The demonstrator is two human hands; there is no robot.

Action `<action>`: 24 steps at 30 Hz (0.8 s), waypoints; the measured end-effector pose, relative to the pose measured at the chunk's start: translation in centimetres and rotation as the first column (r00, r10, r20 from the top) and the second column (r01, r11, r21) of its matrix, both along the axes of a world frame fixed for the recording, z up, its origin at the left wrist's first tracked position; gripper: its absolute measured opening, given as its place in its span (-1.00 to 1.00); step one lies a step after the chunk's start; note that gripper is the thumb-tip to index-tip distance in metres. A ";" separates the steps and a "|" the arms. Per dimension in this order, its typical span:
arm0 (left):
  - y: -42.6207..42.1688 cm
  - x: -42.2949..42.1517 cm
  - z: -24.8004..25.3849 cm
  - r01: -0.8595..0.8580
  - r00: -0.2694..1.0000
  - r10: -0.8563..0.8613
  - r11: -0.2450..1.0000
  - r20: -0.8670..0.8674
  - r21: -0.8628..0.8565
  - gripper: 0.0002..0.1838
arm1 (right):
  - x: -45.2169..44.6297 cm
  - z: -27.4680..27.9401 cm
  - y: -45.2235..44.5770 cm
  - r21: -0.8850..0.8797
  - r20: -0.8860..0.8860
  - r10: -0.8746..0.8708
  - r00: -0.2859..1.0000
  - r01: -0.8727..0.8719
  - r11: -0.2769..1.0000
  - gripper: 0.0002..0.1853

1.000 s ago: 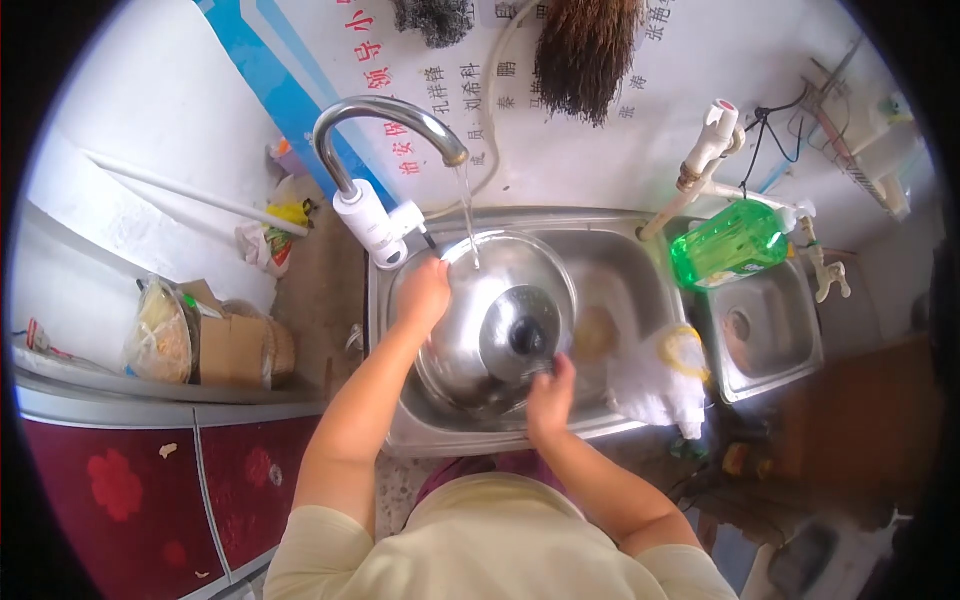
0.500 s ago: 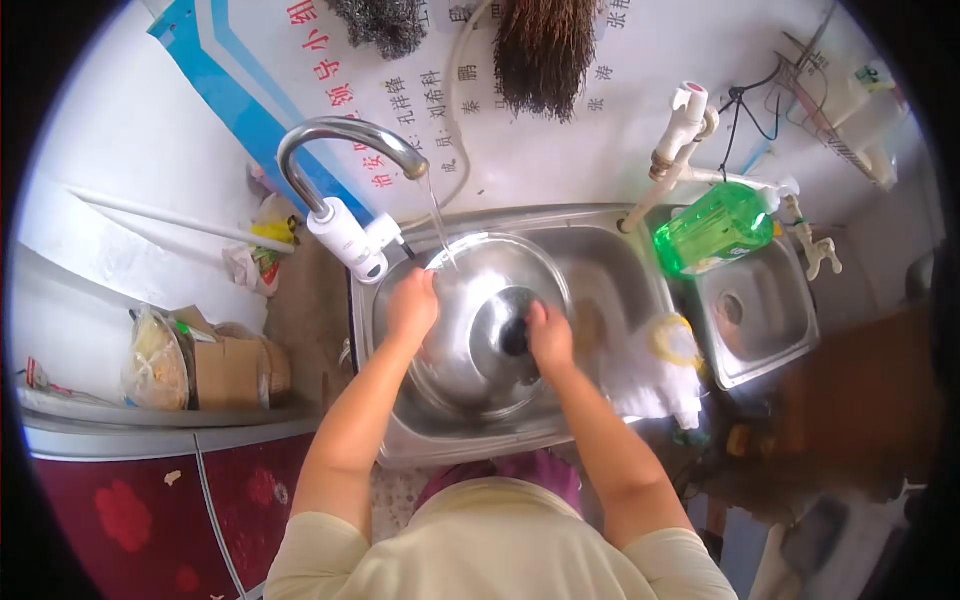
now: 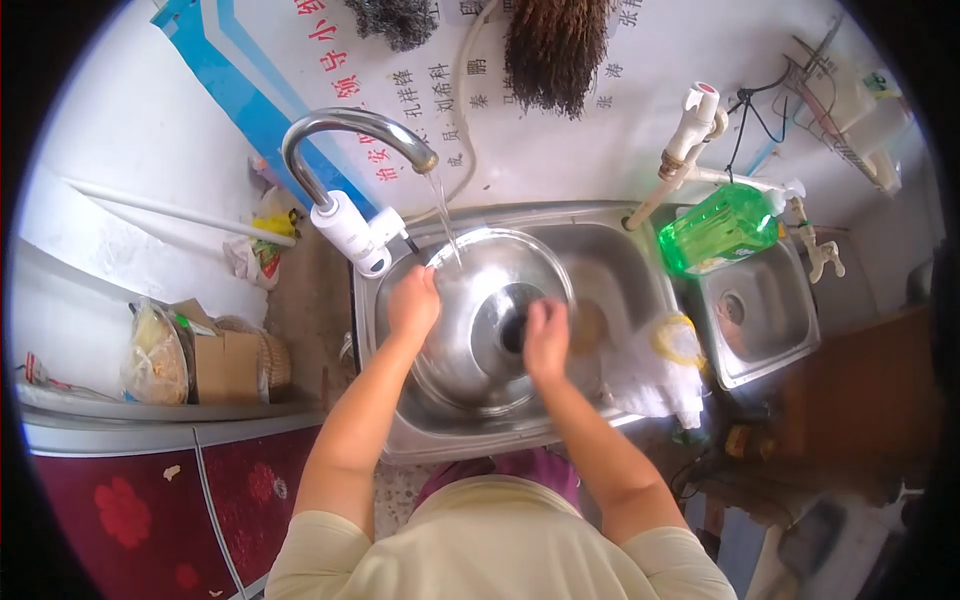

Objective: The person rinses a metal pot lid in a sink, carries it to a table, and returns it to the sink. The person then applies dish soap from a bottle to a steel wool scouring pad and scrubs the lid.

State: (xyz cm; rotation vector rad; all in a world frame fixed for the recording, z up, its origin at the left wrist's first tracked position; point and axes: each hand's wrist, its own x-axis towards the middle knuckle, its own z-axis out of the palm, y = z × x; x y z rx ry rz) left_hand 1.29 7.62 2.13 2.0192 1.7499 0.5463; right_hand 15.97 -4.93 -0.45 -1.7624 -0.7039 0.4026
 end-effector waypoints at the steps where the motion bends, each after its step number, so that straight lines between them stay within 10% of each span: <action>1: 0.1 0.0 -0.1 -0.004 1.000 0.004 1.000 0.007 0.003 -0.67 | -0.8 0.6 -0.8 -0.016 0.410 0.139 0.902 -0.145 0.989 -0.85; 4: -0.1 0.1 0.0 0.003 1.000 -0.003 1.000 0.024 0.029 -0.67 | -0.5 2.6 -0.5 -0.072 0.732 0.380 0.566 -0.490 0.869 -0.84; 8: 0.3 -0.3 -1.0 0.038 0.998 -0.041 0.998 0.047 0.055 -0.67 | 2.1 2.2 2.3 -0.108 0.477 0.563 0.675 -0.591 0.799 -0.60; 16: 0.2 -0.3 -0.9 0.022 1.000 -0.023 0.998 0.016 0.063 -0.66 | 6.9 -7.3 2.5 -0.197 0.157 0.121 0.980 -0.089 0.976 -0.53; 24: -0.3 0.1 0.0 0.031 0.999 -0.032 0.999 0.023 0.039 -0.66 | 7.6 -3.7 5.2 -0.585 -0.047 -0.150 0.987 0.095 0.805 -0.36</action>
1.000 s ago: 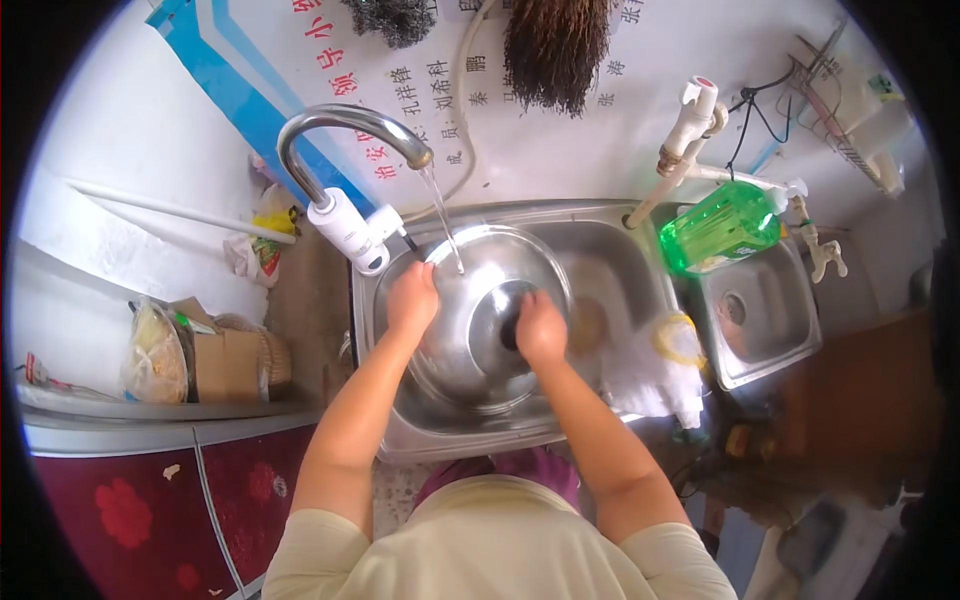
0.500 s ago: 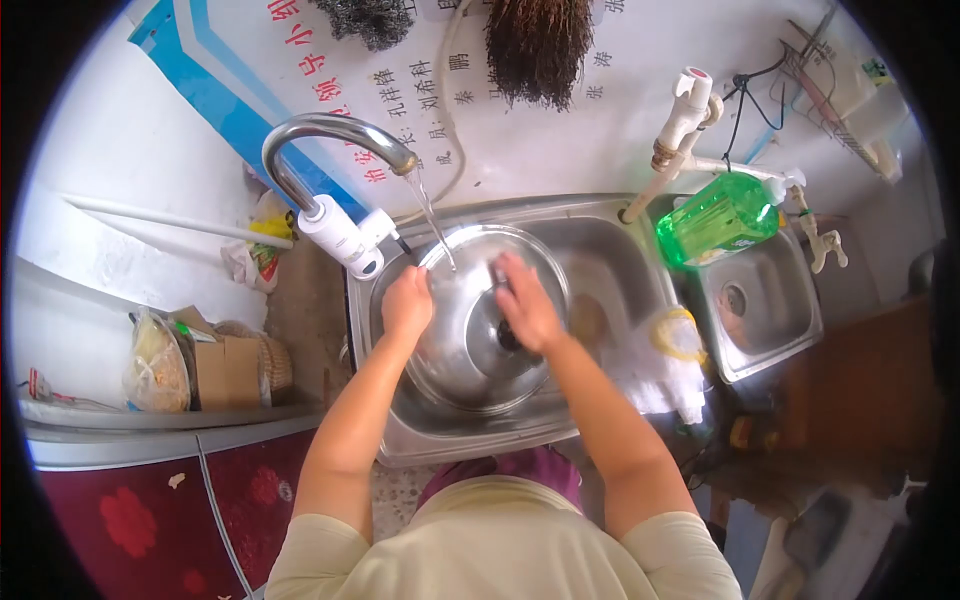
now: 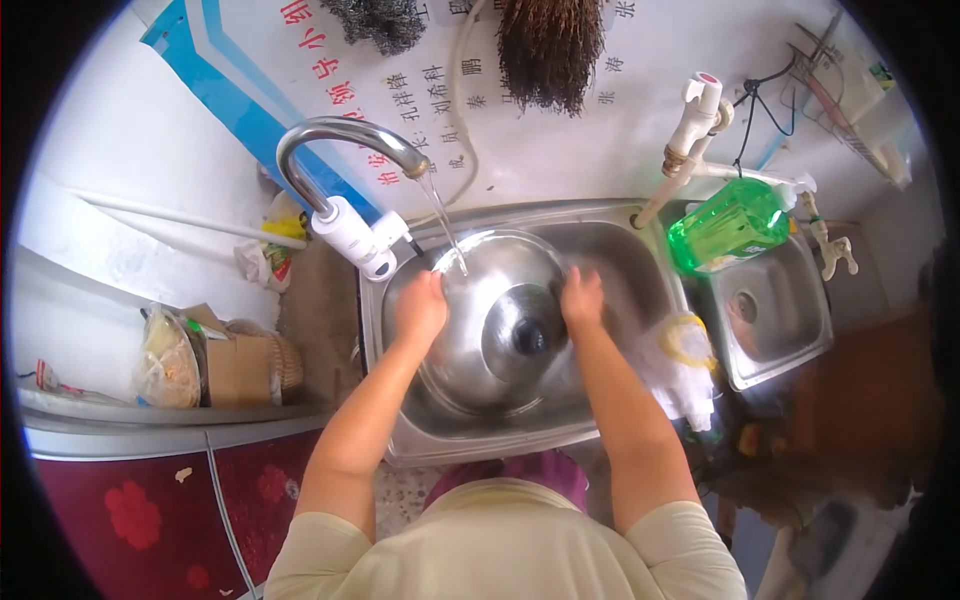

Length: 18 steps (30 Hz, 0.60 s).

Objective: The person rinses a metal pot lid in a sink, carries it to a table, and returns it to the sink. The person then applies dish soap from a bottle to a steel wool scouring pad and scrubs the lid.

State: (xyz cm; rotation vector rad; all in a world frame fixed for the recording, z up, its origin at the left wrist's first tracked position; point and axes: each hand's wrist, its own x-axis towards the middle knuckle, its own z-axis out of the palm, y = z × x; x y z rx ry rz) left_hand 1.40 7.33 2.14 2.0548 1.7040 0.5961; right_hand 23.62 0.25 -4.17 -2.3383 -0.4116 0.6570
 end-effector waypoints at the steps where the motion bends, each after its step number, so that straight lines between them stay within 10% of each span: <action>1: 0.0 0.1 0.1 0.010 1.000 -0.010 1.000 0.017 -0.004 -0.65 | -0.4 0.3 1.3 0.027 0.104 0.079 0.991 -0.082 0.996 -0.38; 3: 0.2 0.0 -0.1 0.026 1.000 -0.026 1.000 0.013 0.001 -0.66 | -2.6 0.9 3.0 0.338 0.361 0.245 0.900 -0.371 0.865 -0.52; 10: 2.1 -0.5 -0.6 0.095 0.995 -0.094 0.995 0.021 -0.035 -0.68 | -12.0 6.6 -1.1 0.140 0.727 0.509 0.460 -0.826 0.546 -0.47; 13: 2.0 -0.6 -0.7 0.092 0.995 -0.092 0.996 0.042 -0.002 -0.67 | -11.0 6.1 0.5 0.168 0.710 0.547 0.443 -0.861 0.480 -0.47; 18: 1.8 -0.7 -0.6 0.084 0.996 -0.085 0.996 0.041 0.028 -0.69 | -3.8 3.0 3.7 0.258 0.471 0.423 0.774 -0.580 0.773 -0.57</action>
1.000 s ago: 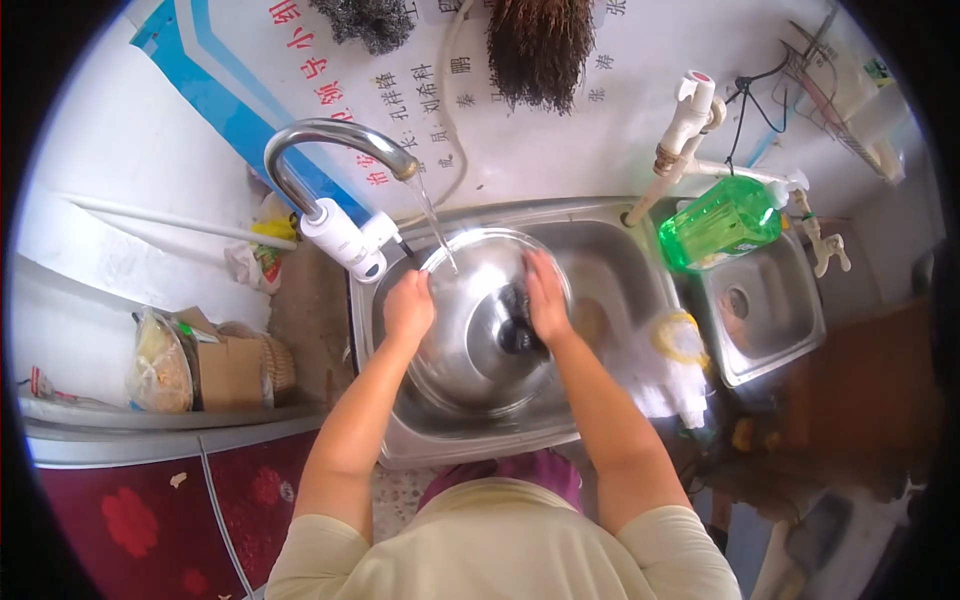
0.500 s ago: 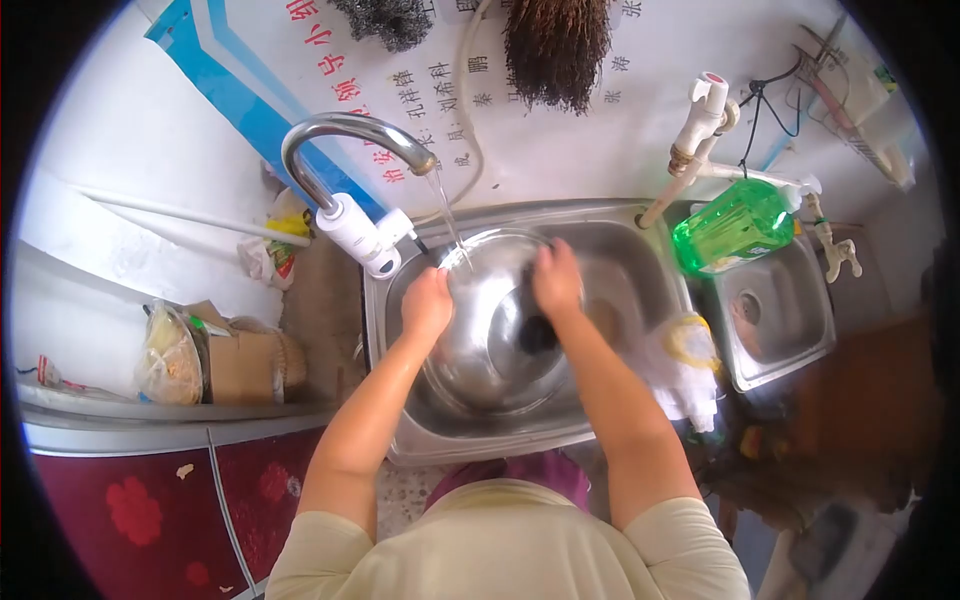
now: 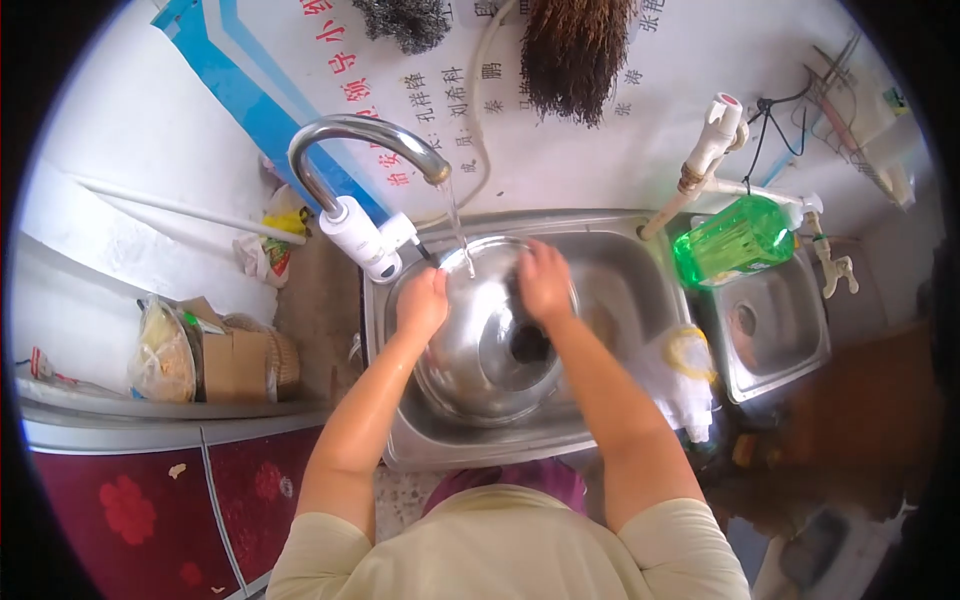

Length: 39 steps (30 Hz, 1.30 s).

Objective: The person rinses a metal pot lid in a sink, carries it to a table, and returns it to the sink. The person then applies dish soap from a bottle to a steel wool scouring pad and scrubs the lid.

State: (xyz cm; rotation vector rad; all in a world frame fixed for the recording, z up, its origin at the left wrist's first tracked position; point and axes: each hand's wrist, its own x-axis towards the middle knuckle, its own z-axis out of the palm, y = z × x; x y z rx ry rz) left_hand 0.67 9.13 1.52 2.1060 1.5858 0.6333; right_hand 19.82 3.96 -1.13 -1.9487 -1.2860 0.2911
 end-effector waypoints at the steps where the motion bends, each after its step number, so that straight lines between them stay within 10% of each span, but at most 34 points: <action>1: -0.1 0.0 0.1 -0.010 1.000 0.010 1.000 0.001 -0.003 -0.69 | 1.7 -0.9 -0.4 -0.121 -0.135 -0.084 0.987 0.068 0.990 -0.57; 4: -0.4 0.1 0.6 -0.002 1.000 0.002 1.000 0.012 -0.012 -0.71 | 6.4 -10.3 -3.0 -0.404 0.034 -0.300 0.953 0.288 0.868 -0.48; 8: -0.4 0.2 0.7 0.078 0.995 -0.078 0.997 0.065 0.004 -0.75 | 5.3 -5.1 -4.1 -0.536 -0.335 -0.622 0.708 0.399 0.744 -0.43; 13: -1.9 2.0 3.9 0.214 0.976 -0.217 0.973 0.033 0.085 -0.79 | 5.7 0.7 0.8 0.090 -0.184 -0.095 0.978 0.113 0.990 -0.59; 16: -2.1 2.9 4.4 0.296 0.953 -0.303 0.931 0.003 0.215 -0.81 | 2.3 7.5 1.5 0.126 0.273 0.120 0.954 -0.159 0.979 -0.70; 21: -2.5 3.6 5.9 0.329 0.930 -0.367 0.866 0.031 0.377 -0.83 | -2.2 12.7 -1.5 0.033 0.424 0.328 0.845 -0.376 0.926 -0.75; 27: -2.0 1.6 3.9 0.314 0.924 -0.375 0.853 0.070 0.417 -0.80 | 5.0 6.6 -1.7 0.073 -0.147 -0.068 0.987 0.079 0.994 -0.59; 33: -1.5 -1.3 3.4 0.192 0.932 -0.298 0.889 0.208 0.415 -0.78 | 8.0 -2.7 -4.5 0.082 -0.661 -0.183 0.728 0.312 0.946 -0.54; 39: -1.7 1.4 7.8 0.342 0.924 -0.380 0.874 0.046 0.345 -0.79 | 6.4 7.6 -2.1 0.312 -0.226 -0.013 0.974 0.085 0.946 -0.63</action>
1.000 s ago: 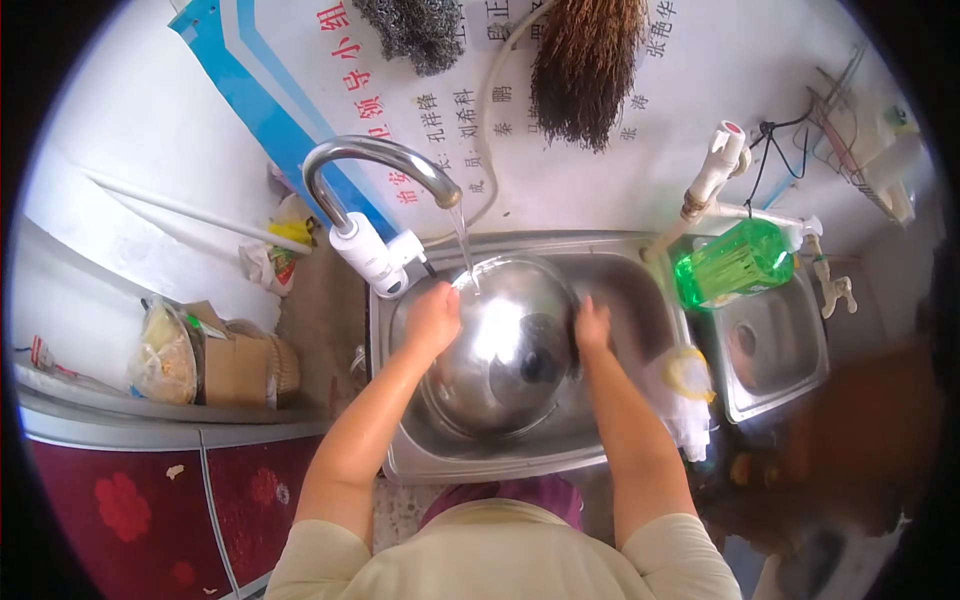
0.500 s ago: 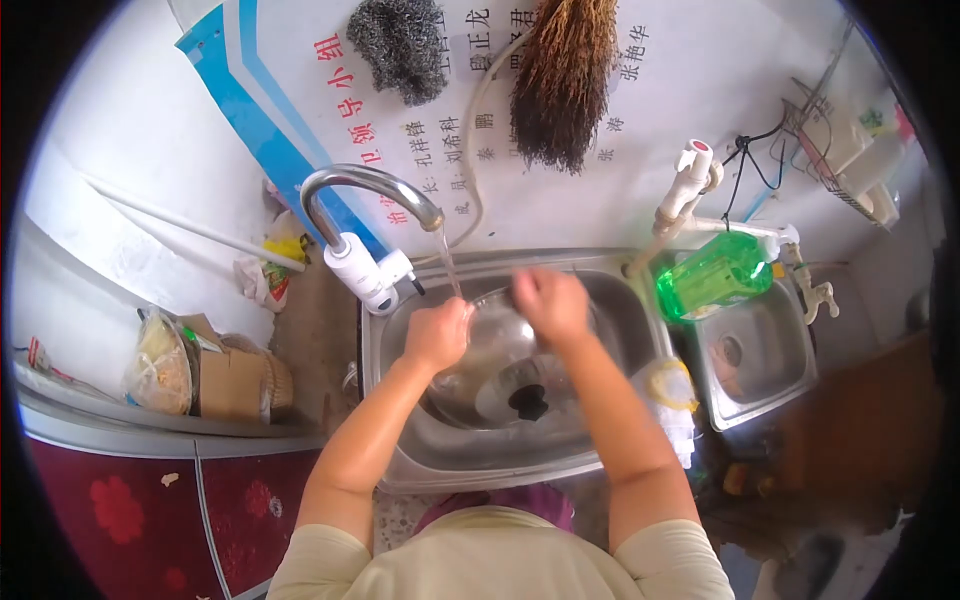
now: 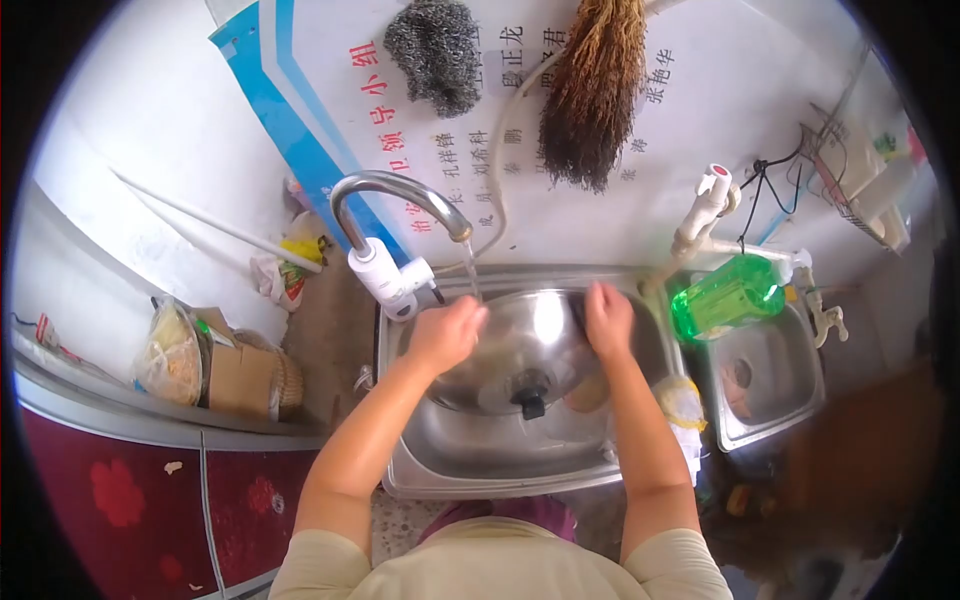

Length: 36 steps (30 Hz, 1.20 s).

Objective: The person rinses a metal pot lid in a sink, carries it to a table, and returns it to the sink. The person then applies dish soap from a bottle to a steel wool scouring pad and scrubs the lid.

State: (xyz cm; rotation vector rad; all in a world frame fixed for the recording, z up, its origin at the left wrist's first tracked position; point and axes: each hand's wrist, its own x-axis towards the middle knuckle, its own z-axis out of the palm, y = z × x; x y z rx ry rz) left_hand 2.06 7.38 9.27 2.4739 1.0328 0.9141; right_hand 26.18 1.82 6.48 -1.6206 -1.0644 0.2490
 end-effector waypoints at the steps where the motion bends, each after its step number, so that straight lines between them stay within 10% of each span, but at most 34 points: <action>1: -0.2 1.0 0.9 0.050 0.998 -0.049 0.998 -0.032 0.032 -0.79 | -1.3 1.8 0.2 0.026 0.126 0.023 0.992 -0.027 0.999 -0.65; 7: -0.7 3.5 0.7 0.122 0.993 -0.122 0.985 -0.009 0.126 -0.83 | -5.1 6.1 -0.2 0.189 0.654 0.063 0.754 -0.243 0.952 -0.80; 10: -0.8 1.0 -1.0 -0.014 0.995 0.000 0.990 0.096 0.143 -0.85 | -0.5 1.0 0.0 0.012 0.099 -0.108 0.989 0.107 0.994 -0.75; 11: -0.7 0.3 -1.8 -0.047 0.990 0.024 0.986 0.142 0.157 -0.86 | 1.6 -2.1 0.1 0.002 -0.297 -0.099 0.950 0.105 0.994 -0.64; 13: -0.6 -1.1 -3.4 -0.112 0.971 0.070 0.977 0.227 0.181 -0.86 | 3.4 -7.6 -0.5 0.022 -0.438 -0.167 0.884 0.197 0.980 -0.62; 19: 0.6 -1.2 -1.4 -0.178 0.969 0.159 0.980 0.190 0.091 -0.81 | -0.5 -2.4 -0.1 0.071 -0.261 -0.111 0.959 0.133 0.989 -0.66; 25: 0.5 2.6 3.4 -0.037 0.981 0.084 0.966 -0.173 0.258 -0.75 | -6.9 4.6 1.6 0.216 0.439 0.066 0.896 -0.177 0.960 -0.75; 31: 1.1 -1.5 -1.5 -0.298 0.947 0.264 0.935 0.184 0.193 -0.75 | -0.8 -8.4 0.8 -0.040 -0.524 -0.132 0.841 0.130 0.991 -0.58; 36: 0.4 -3.1 -4.7 -0.399 0.902 0.369 0.911 0.225 0.105 -0.80 | -0.8 -5.3 1.6 0.044 -0.175 -0.176 0.969 0.186 0.982 -0.60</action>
